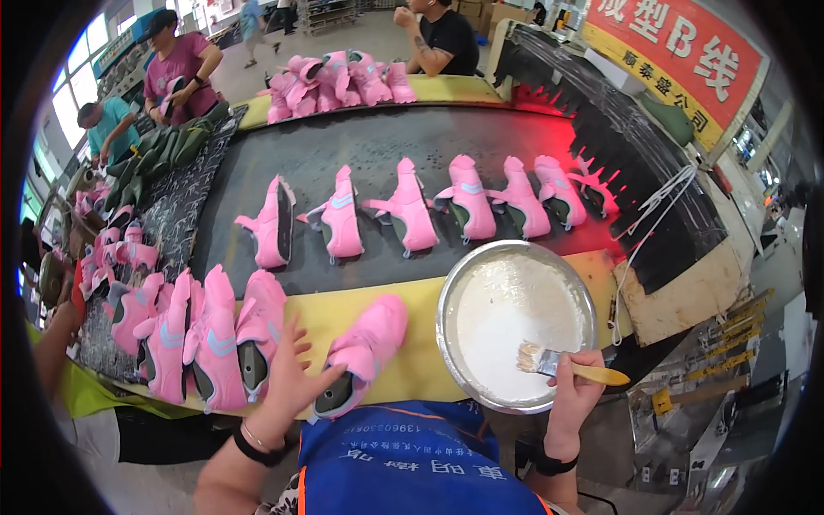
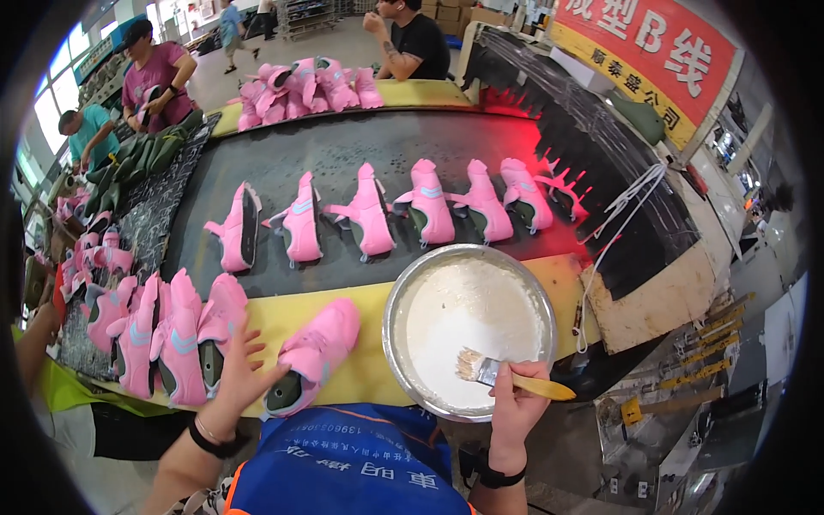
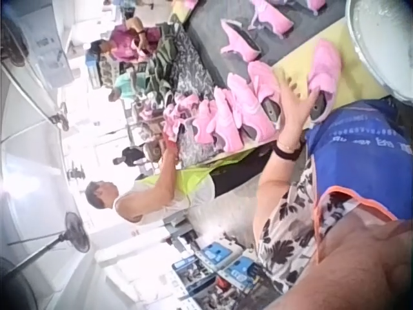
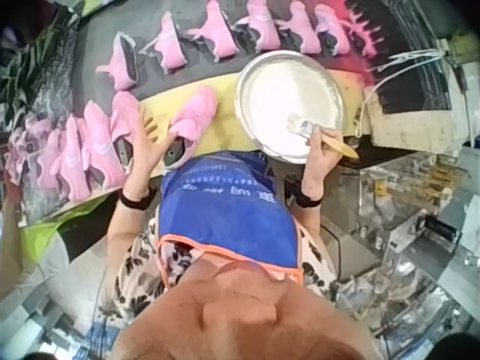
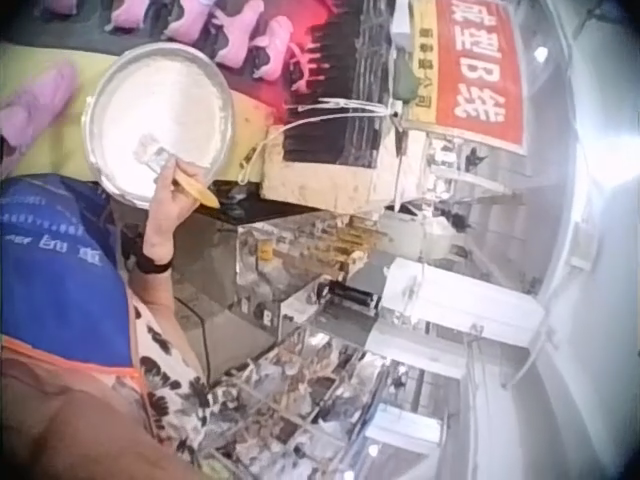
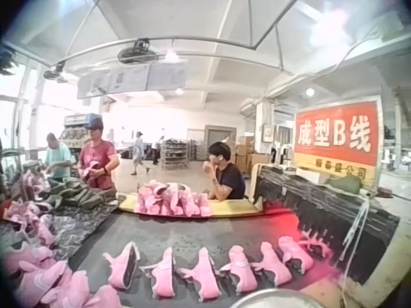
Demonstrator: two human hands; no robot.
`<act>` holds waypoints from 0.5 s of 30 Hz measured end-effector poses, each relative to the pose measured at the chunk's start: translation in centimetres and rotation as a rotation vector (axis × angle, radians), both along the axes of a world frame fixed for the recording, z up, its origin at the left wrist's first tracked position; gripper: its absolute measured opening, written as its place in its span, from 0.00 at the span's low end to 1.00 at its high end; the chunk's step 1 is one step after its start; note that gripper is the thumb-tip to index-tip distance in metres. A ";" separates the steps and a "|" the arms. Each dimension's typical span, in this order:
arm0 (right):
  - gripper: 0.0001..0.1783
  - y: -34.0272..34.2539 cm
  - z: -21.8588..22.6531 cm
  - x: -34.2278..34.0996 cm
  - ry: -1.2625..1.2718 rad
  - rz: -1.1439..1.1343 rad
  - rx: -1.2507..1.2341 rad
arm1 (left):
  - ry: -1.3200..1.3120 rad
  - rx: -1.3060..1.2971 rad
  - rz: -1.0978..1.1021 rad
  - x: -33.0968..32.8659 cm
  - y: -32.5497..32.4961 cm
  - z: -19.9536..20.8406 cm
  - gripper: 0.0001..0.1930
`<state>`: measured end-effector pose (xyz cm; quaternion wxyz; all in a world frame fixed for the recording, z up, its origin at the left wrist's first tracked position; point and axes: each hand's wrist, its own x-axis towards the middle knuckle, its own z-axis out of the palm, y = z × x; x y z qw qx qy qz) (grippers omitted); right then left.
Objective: Applying glue to the underside of shoe soles using a brush in a manufacturing setting.
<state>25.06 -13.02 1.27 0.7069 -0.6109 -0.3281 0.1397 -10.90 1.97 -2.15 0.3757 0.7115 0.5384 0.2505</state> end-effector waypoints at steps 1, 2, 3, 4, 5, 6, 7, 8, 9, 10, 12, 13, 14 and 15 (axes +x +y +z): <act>0.08 -0.1 -0.1 0.1 -0.019 -0.015 -0.007 | -0.094 0.005 0.172 0.3 -1.3 -0.6 0.58; 0.08 -0.1 0.0 0.2 -0.009 -0.007 -0.027 | -0.036 -0.017 0.146 0.5 -2.0 -1.0 0.62; 0.08 -0.2 0.0 0.3 0.002 0.001 -0.045 | -0.070 0.070 0.110 0.7 -2.9 -1.3 0.62; 0.08 -0.1 0.1 0.4 -0.004 -0.010 -0.039 | 0.122 0.114 -0.037 1.2 -3.9 -1.6 0.61; 0.08 0.0 0.1 0.3 0.010 -0.002 -0.038 | 0.339 0.138 -0.182 1.6 -4.7 -1.7 0.59; 0.08 0.1 0.1 0.2 0.035 0.015 -0.030 | 0.315 0.158 -0.173 1.8 -4.6 -1.8 0.59; 0.08 0.3 0.1 0.0 0.022 0.022 -0.032 | 0.391 0.047 -0.160 1.9 -4.4 -1.9 0.58; 0.08 0.5 0.1 -0.4 0.027 0.004 -0.041 | 0.442 -0.010 -0.139 1.8 -4.1 -2.0 0.56; 0.08 0.9 0.1 -0.7 0.031 -0.004 -0.040 | 0.461 -0.042 -0.105 1.5 -3.5 -2.1 0.56; 0.08 1.0 0.2 -1.1 0.032 0.008 -0.032 | 0.384 -0.100 -0.126 1.2 -2.7 -2.4 0.56; 0.09 1.3 0.3 -1.6 0.022 0.027 -0.021 | 0.232 -0.241 -0.121 0.2 -1.5 -3.1 0.54; 0.09 1.4 0.4 -1.8 0.036 0.037 -0.002 | 0.230 -0.226 -0.100 -0.2 -1.2 -3.7 0.54; 0.08 1.4 0.6 -1.8 0.031 0.030 -0.009 | 0.074 -0.312 -0.055 -0.5 -1.2 -4.4 0.54; 0.08 1.4 0.7 -1.7 0.014 0.035 -0.012 | -0.070 -0.435 -0.019 -0.9 -1.2 -5.2 0.53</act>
